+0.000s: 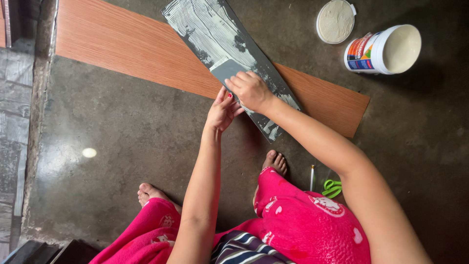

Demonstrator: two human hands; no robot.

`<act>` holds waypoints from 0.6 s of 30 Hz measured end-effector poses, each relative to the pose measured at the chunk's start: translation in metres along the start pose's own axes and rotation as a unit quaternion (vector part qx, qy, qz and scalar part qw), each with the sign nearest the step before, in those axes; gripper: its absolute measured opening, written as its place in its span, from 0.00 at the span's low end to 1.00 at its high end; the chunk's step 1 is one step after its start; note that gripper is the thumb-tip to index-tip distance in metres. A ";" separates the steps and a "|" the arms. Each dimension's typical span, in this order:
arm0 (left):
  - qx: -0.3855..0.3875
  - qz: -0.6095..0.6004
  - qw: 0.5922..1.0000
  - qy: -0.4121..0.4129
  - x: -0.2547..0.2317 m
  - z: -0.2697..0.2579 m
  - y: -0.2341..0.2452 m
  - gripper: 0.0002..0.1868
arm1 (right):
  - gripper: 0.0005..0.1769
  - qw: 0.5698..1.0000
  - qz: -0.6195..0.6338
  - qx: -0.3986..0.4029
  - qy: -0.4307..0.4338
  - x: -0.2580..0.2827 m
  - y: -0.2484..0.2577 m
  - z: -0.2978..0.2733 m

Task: The person spreads adhesive on the back of a dark rectangular tile using a notched trowel, then places the tile onto a wooden plank on the floor. The person wipes excess adhesive from the tile edges with a cloth.

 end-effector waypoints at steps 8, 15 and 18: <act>-0.008 -0.070 0.997 -0.040 0.000 0.002 -0.006 0.29 | 0.20 0.999 -0.021 0.002 -0.038 0.029 0.034 -0.030; 0.009 -0.036 0.999 -0.034 -0.020 -0.010 -0.011 0.26 | 0.19 0.998 -0.010 0.004 -0.070 0.010 0.075 -0.054; 0.021 -0.047 0.998 -0.026 -0.024 -0.014 -0.007 0.24 | 0.21 0.996 0.019 -0.047 -0.077 -0.016 0.079 -0.034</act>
Point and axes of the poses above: each hand's wrist, its own z-axis towards the middle knuckle, its own y-axis out of the back of the hand, x = y × z, the point moved 7 cm from there along z, towards the middle knuckle, and after that the axes turned 7 degrees about -x, right-handed, at the moved point
